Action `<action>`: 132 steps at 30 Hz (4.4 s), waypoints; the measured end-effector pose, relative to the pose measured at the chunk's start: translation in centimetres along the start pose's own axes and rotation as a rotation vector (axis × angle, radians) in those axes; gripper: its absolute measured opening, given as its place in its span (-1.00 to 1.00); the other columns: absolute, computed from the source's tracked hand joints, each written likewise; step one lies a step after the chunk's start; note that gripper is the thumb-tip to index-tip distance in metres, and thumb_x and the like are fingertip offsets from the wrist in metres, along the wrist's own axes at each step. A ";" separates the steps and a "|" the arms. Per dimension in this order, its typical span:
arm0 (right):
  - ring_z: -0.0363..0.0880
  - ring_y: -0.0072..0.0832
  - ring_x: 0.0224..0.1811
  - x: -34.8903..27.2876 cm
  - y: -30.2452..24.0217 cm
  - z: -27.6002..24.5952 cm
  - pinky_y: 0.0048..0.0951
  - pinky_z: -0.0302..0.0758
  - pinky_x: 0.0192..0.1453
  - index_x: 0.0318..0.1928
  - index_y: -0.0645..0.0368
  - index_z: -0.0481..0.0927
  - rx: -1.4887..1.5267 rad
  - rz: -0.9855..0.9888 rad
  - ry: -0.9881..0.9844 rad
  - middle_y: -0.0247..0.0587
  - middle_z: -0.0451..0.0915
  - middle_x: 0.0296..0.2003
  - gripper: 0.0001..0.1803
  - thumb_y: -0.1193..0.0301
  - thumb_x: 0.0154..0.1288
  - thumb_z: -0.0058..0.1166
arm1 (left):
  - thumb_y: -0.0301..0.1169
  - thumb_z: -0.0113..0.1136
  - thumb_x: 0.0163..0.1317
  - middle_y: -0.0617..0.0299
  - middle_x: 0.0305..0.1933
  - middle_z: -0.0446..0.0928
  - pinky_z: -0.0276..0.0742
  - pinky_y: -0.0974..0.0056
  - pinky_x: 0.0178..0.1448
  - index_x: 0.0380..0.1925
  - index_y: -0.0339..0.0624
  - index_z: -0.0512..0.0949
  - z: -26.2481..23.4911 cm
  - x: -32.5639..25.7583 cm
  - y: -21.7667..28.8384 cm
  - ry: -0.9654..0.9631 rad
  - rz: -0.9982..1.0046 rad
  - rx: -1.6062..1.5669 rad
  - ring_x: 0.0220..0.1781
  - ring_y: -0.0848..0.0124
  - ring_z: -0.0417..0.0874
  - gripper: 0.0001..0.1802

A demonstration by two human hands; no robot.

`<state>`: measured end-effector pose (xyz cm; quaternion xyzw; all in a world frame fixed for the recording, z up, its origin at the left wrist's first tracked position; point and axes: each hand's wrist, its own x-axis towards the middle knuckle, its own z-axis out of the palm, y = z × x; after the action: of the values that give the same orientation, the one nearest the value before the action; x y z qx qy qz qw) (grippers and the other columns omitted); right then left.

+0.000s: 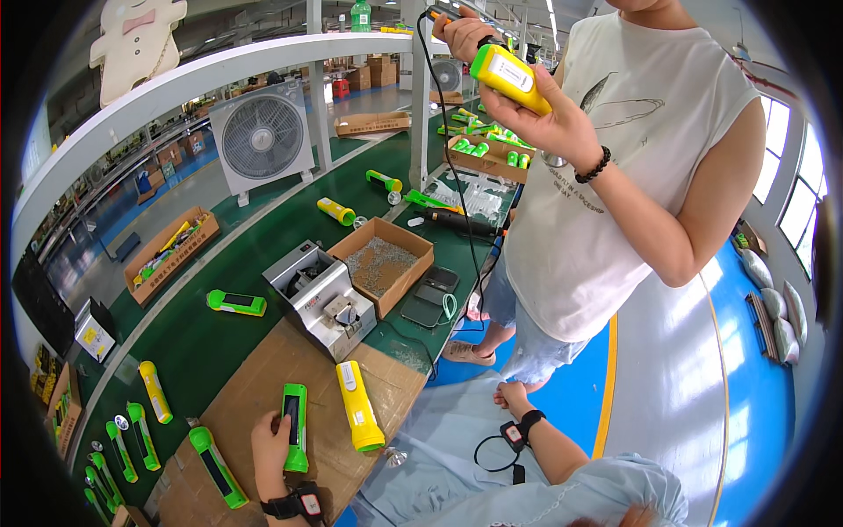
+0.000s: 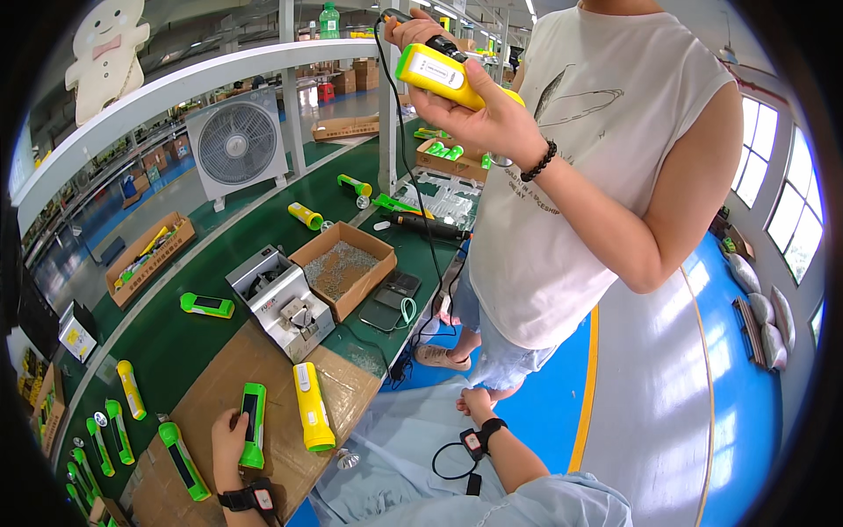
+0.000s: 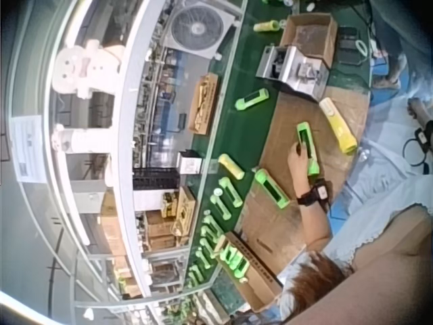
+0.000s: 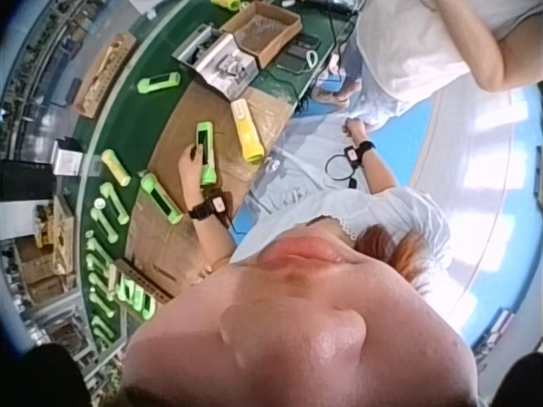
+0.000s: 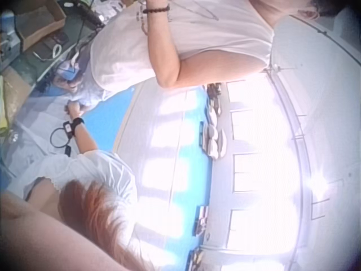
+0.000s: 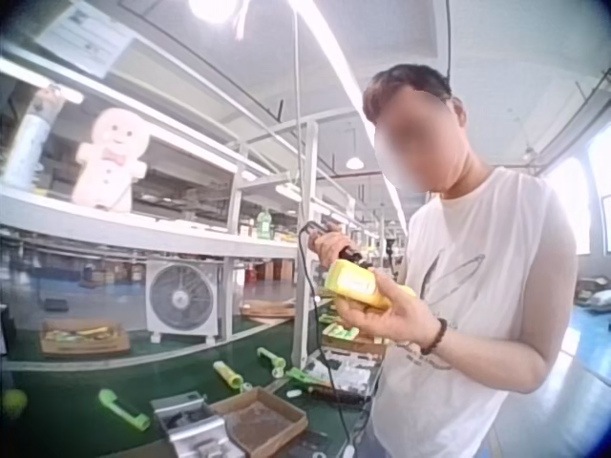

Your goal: Assembling and testing portable solar/electric flashlights on a factory line.

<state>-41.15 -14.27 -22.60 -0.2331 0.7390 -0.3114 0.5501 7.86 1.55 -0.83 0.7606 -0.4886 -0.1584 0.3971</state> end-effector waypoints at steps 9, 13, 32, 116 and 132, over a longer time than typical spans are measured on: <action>0.51 -0.41 -0.71 -1.1 -0.6 0.1 -0.46 0.24 -0.78 -0.34 0.26 0.43 0.022 0.002 -0.010 -0.15 0.57 -0.58 -0.84 0.42 0.12 -0.01 | -0.34 0.17 0.13 -0.05 -0.34 0.56 0.49 0.24 -0.19 -0.23 -0.45 0.52 0.0 0.1 0.1 -0.007 -0.014 -0.006 -0.32 0.22 0.61 -0.66; 0.57 -0.41 -0.66 -1.3 -0.7 0.0 -0.46 0.31 -0.76 -0.38 0.26 0.48 -0.018 -0.021 0.010 -0.16 0.60 -0.54 -0.82 0.37 0.17 -0.03 | -0.35 0.17 0.13 -0.05 -0.36 0.55 0.50 0.24 -0.22 -0.23 -0.45 0.52 0.0 0.1 -0.1 -0.006 0.013 -0.014 -0.36 0.22 0.61 -0.67; 0.51 -0.43 -0.70 -1.4 -0.6 0.2 -0.46 0.28 -0.76 -0.40 0.27 0.47 0.014 -0.029 0.007 -0.18 0.58 -0.57 -0.84 0.40 0.12 -0.01 | -0.36 0.17 0.13 -0.02 -0.38 0.56 0.49 0.24 -0.23 -0.24 -0.42 0.52 0.2 0.1 -0.1 -0.011 -0.014 -0.042 -0.37 0.24 0.60 -0.70; 0.56 -0.36 -0.57 2.3 0.4 -0.4 -0.45 0.39 -0.60 -0.18 0.23 0.41 -0.112 -0.019 -0.047 -0.03 0.59 -0.37 -0.76 0.36 0.19 -0.12 | -0.29 0.15 0.16 -0.06 -0.43 0.55 0.47 0.21 -0.27 -0.23 -0.41 0.51 0.3 0.3 0.3 0.000 -0.003 -0.023 -0.39 0.18 0.60 -0.65; 0.45 -0.54 -0.71 -2.5 -1.2 0.3 -0.58 0.23 -0.75 -0.42 0.23 0.46 -0.036 -0.062 -0.011 -0.21 0.54 -0.60 -0.87 0.41 0.11 -0.03 | -0.28 0.21 0.10 -0.03 -0.40 0.59 0.50 0.22 -0.25 -0.29 -0.34 0.55 -0.4 -0.4 0.0 0.064 -0.066 -0.059 -0.37 0.16 0.62 -0.68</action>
<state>-40.13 -13.45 -20.16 -0.2676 0.7336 -0.3138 0.5401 7.94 2.02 -0.67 0.7688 -0.4455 -0.1615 0.4294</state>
